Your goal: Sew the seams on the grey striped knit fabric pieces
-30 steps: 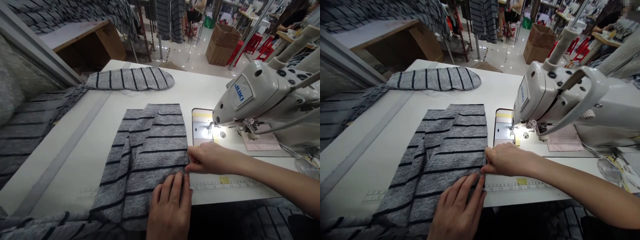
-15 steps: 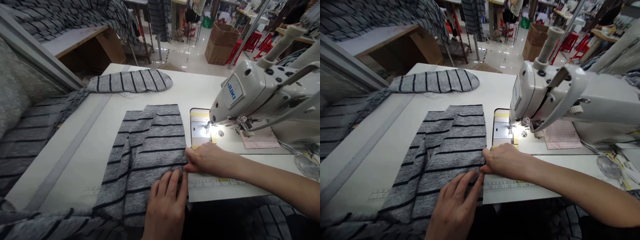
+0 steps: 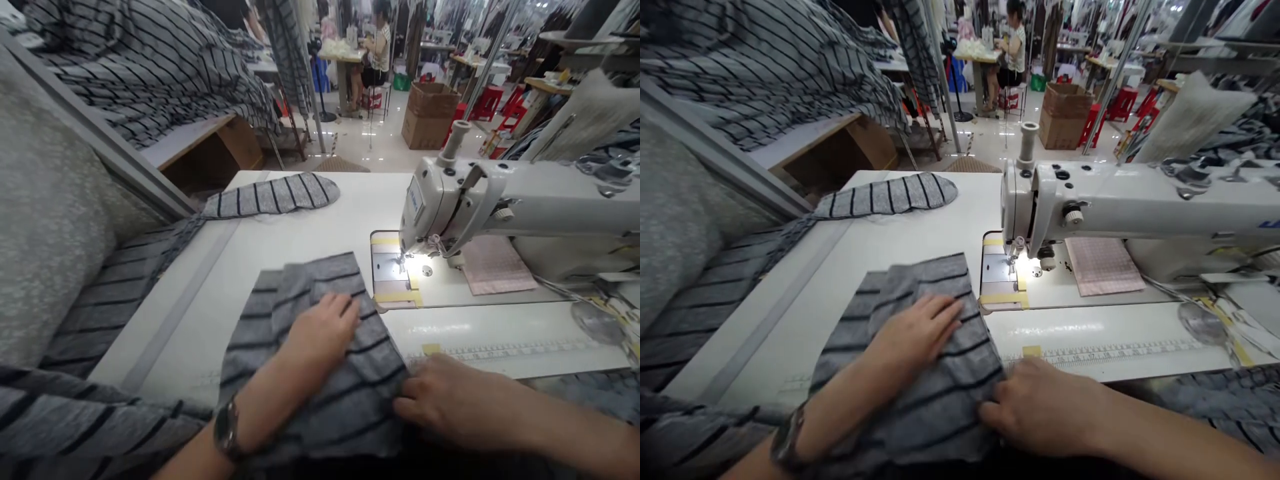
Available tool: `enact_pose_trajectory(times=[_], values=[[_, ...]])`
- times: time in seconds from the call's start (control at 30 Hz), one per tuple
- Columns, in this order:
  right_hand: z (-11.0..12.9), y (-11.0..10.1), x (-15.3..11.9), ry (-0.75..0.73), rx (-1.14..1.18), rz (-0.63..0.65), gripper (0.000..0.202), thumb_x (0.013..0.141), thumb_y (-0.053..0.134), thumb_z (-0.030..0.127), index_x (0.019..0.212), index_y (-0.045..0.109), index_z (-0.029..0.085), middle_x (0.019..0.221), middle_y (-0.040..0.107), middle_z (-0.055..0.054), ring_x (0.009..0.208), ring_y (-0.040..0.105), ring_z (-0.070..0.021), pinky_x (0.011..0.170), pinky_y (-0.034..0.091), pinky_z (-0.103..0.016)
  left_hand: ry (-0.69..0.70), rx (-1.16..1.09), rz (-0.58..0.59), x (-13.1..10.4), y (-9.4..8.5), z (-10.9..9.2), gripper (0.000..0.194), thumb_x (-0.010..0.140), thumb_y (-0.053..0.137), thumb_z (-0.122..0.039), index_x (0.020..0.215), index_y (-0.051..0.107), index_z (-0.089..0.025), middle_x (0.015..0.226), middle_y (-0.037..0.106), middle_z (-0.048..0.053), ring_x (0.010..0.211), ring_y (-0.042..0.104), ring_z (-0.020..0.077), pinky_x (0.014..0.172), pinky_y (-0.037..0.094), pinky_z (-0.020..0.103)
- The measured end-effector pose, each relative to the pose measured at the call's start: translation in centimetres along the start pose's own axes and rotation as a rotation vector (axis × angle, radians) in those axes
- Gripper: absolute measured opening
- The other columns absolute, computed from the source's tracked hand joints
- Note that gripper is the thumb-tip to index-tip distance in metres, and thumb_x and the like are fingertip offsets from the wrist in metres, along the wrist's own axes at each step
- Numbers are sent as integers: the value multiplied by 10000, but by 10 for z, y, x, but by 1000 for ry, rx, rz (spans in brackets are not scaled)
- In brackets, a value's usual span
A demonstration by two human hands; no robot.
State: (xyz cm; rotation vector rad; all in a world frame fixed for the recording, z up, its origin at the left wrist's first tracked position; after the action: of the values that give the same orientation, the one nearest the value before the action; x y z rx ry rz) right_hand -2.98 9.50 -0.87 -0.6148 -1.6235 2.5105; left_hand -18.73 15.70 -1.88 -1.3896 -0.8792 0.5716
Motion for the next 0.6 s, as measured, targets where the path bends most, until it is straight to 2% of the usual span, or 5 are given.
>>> enact_pose_trajectory(times=[0.07,0.17,0.3,0.43,0.6], values=[[-12,-2,-20,85,167,47,56,885,677,233,891,627,210,784,687,15,674,636,-163,578,379,-267,13,13,-33,-16,1,-19,213,918,540,-155,1099,647,-119,946,683,97,840,645,252,646,562,348],[-39,-14,-25,304,327,-56,174,943,637,377,1041,611,236,865,710,10,790,674,-179,647,409,-248,-17,19,-153,-34,-3,-35,226,955,467,-160,1085,646,-111,1024,682,129,906,644,265,718,560,382],[-68,-23,7,631,99,-98,289,1040,421,424,1031,554,167,790,705,-59,715,685,-253,570,350,-296,-52,-5,-269,-41,-4,-38,265,985,423,-169,1111,651,-121,1208,666,136,1103,608,279,870,532,412],[-73,-31,43,636,48,-70,277,1041,417,420,979,526,172,764,690,-57,700,679,-256,557,296,-295,-77,-30,-312,-43,0,-35,265,975,445,-144,1123,663,-119,1229,669,134,1137,598,275,900,504,406],[-77,-34,54,624,74,-52,256,1031,452,417,972,520,177,760,683,-48,689,668,-241,552,257,-286,-93,-47,-305,-44,4,-35,289,965,458,-130,1161,671,-136,1232,674,132,1132,603,289,879,469,412]])
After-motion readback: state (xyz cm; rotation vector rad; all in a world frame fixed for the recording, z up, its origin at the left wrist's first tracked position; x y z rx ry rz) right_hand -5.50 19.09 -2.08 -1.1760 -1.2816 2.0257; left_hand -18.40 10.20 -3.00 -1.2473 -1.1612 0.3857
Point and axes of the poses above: each hand's wrist, its own x-axis towards the middle knuckle, its own y-axis out of the palm, z = x × y, the point moved 5 cm from there along x, towards the middle knuckle
